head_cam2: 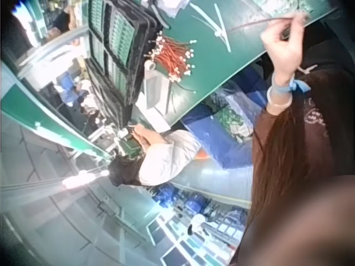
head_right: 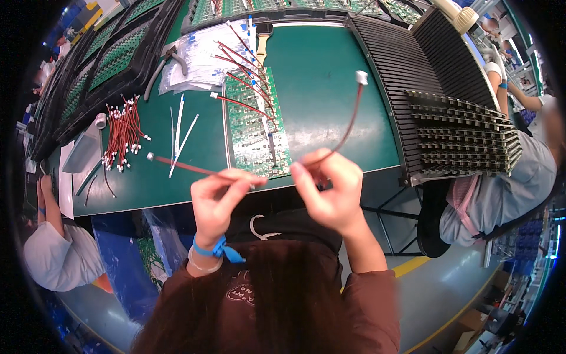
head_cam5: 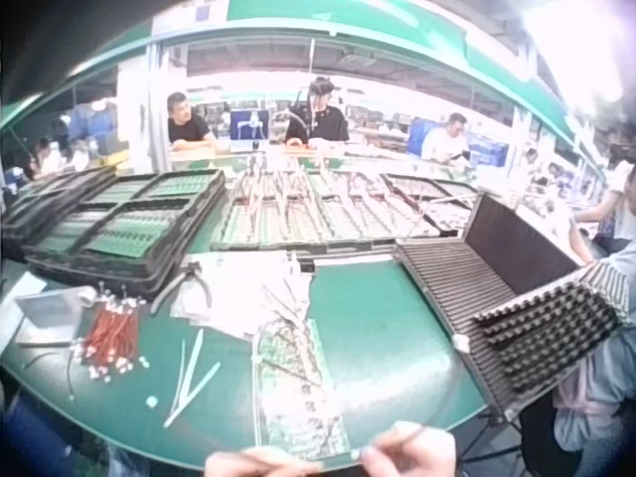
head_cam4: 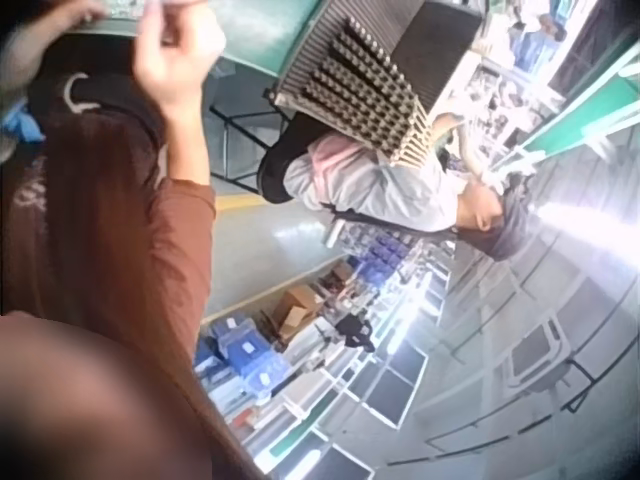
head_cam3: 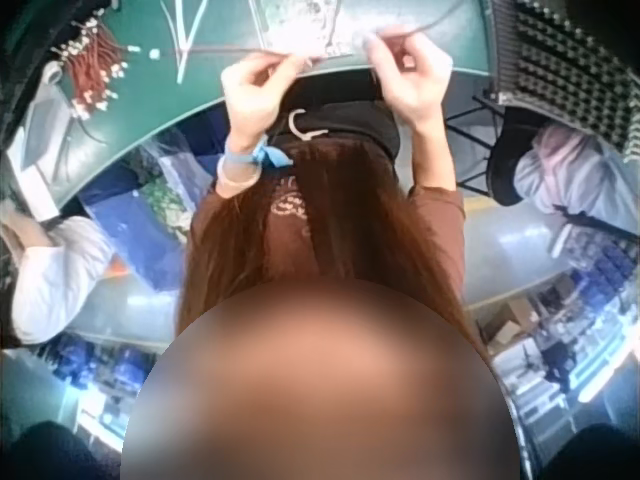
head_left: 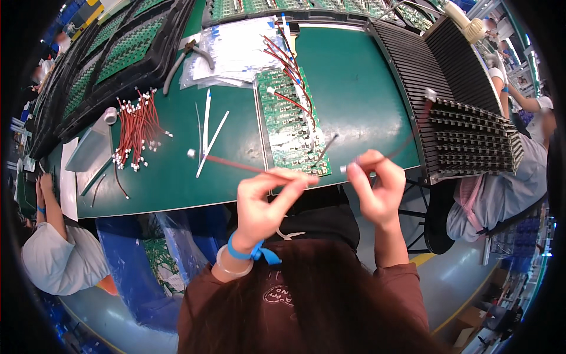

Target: Connecting ribbon cables and wire harnesses to printed circuit boards at a factory assembly line.

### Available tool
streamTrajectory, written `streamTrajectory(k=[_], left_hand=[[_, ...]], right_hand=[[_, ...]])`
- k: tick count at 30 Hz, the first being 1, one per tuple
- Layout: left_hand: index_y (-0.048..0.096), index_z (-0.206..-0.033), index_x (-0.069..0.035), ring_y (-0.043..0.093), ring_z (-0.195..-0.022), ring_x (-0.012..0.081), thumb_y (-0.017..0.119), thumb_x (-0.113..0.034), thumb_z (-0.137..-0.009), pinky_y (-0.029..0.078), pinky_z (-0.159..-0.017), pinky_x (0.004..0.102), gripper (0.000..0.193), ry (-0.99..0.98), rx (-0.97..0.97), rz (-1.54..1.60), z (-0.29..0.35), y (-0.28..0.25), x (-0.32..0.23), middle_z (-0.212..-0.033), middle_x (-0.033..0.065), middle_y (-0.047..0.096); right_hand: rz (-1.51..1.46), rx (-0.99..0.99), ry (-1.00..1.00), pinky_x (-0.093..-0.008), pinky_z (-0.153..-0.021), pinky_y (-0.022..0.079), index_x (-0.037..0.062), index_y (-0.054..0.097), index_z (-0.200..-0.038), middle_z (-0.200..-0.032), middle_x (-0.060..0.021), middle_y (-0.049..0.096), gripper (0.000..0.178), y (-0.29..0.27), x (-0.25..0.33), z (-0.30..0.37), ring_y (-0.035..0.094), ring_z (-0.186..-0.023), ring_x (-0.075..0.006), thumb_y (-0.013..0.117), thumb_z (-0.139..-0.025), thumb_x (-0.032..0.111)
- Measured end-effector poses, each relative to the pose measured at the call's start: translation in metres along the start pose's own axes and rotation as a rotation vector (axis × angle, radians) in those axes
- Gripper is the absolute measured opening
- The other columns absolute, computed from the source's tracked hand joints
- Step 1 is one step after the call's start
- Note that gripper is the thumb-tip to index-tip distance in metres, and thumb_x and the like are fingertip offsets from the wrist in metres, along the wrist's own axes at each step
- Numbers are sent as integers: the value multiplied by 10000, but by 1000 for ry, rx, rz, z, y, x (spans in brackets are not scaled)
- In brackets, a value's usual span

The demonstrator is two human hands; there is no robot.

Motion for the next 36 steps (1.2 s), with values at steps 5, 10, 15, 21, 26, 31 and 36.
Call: streamTrajectory(k=[5, 10, 15, 21, 26, 31, 36], left_hand=[[589, -870, 82, 604, -809, 178, 466, -5, -859, 459, -761, 276, 151, 15, -33, 19, -11, -9, 21, -835, 140, 636], [598, -874, 70, 601, -779, 142, 474, -16, -862, 471, -730, 258, 152, 4, -60, -18, -9, -10, 23, -823, 111, 641], [624, -844, 57, 610, -731, 114, 518, -1, -831, 478, -685, 235, 121, 2, -125, 2, -8, -10, 26, -784, 87, 652], [635, -789, 36, 611, -663, 114, 596, -5, -774, 467, -611, 231, 58, 0, -136, -87, -9, -10, 29, -736, 101, 642], [628, -773, 35, 602, -614, 143, 600, 7, -758, 454, -575, 234, 42, 44, -140, -97, -11, -11, 29, -695, 107, 623], [627, -785, 40, 601, -625, 119, 591, 9, -768, 456, -583, 228, 50, 30, -120, -65, -13, -10, 28, -696, 96, 627], [564, -839, 97, 617, -675, 182, 487, 12, -853, 518, -619, 265, 116, 106, -216, 139, -5, -12, 20, -762, 145, 613]], right_hand=[[2, 23, 178, -200, -443, 331, -31, 551, -699, -529, -24, 515, 112, 17, -45, -12, 439, -465, -52, 598, -769, 43], [131, 74, 171, -248, -403, 299, 9, 553, -684, -489, -60, 452, 131, 30, -52, -25, 368, -405, -84, 609, -759, 100], [157, 98, 130, -250, -406, 306, 5, 539, -677, -495, -56, 437, 141, 35, -52, -26, 369, -410, -88, 609, -760, 94], [413, 233, -57, -298, -424, 362, 32, 480, -605, -508, -66, 464, 195, 36, -43, -32, 464, -429, -192, 605, -741, 95], [523, 352, -146, -368, -462, 401, 45, 490, -645, -540, -100, 509, 153, 40, -35, -42, 529, -500, -279, 568, -751, 122], [701, 522, -103, -418, -498, 424, 51, 535, -685, -571, -130, 553, 141, 45, -31, -48, 548, -537, -324, 523, -767, 165], [660, 575, 11, -411, -473, 401, 48, 555, -649, -534, -132, 537, 204, 36, -34, -53, 525, -495, -333, 537, -778, 206]])
Point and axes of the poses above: each hand's wrist, its own z-axis away from the middle knuckle, its own y-axis out of the palm, x = y × z, the point moved 4 cm from there along -z, towards the middle knuckle
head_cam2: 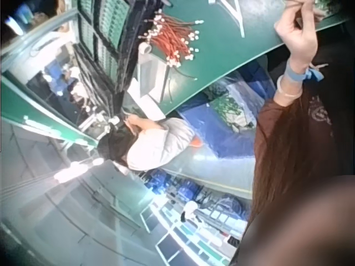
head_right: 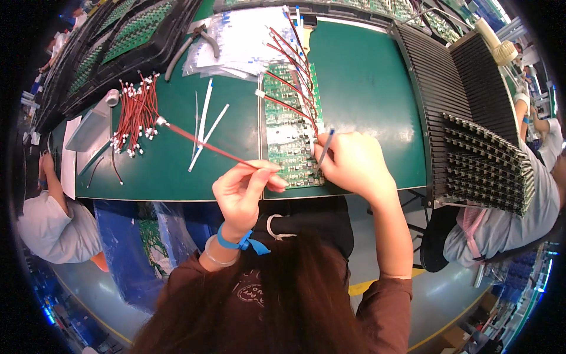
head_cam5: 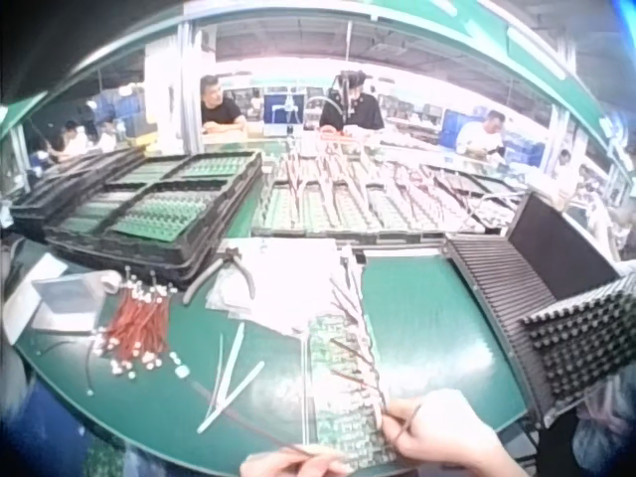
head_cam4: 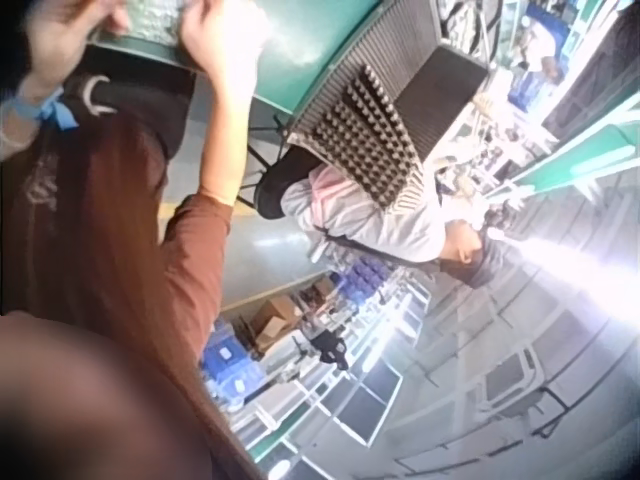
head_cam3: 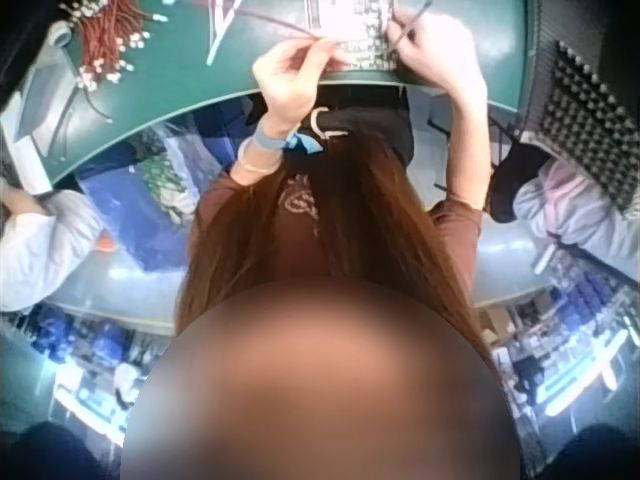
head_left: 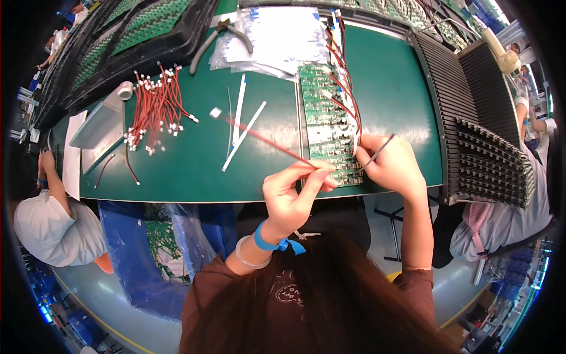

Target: Connecting ribbon cables and wire harnesses to printed circuit boards at a factory assembly line.

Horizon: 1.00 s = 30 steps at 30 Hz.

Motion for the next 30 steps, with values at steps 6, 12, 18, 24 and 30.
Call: streamTrajectory(k=[6, 12, 18, 24, 30], left_hand=[[556, -747, 57, 609, -581, 186, 517, -1, -810, 489, -529, 255, 94, 112, 120, -140, 10, 0, -29, -678, 121, 602], [560, -690, -49, 510, -442, 194, 639, -40, -690, 394, -432, 284, 80, 343, 402, -645, 21, 23, -43, -535, 53, 511], [579, -732, -43, 520, -447, 177, 639, -54, -706, 406, -439, 259, 66, 352, 445, -609, 24, 31, -42, -562, 51, 544], [571, -880, 48, 598, -585, 119, 513, 9, -795, 466, -518, 216, 110, -113, 563, -343, 27, 30, -31, -726, 90, 631], [574, -837, 29, 573, -550, 88, 540, 3, -790, 443, -506, 191, 63, -182, 557, -289, 30, 35, -26, -701, 68, 631]], right_hand=[[-610, -483, -84, -232, -389, 282, 29, 542, -630, -534, -23, 492, 202, -37, 24, 55, 427, -435, -95, 686, -688, 159], [-681, -429, -205, -194, -418, 330, 11, 517, -740, -609, -40, 548, 145, -11, 52, 74, 443, -456, -92, 646, -684, 42], [-876, -318, -70, -189, -414, 312, -9, 551, -690, -570, -35, 522, 71, 1, 36, 83, 413, -450, -52, 609, -728, 7], [-1167, -482, 65, -205, -438, 317, -28, 537, -683, -573, -36, 517, 114, 3, 23, 95, 422, -471, -73, 550, -787, 18], [-1147, -453, 15, -195, -442, 315, -29, 538, -700, -590, -34, 520, 113, 6, 22, 97, 418, -476, -64, 563, -791, 32]])
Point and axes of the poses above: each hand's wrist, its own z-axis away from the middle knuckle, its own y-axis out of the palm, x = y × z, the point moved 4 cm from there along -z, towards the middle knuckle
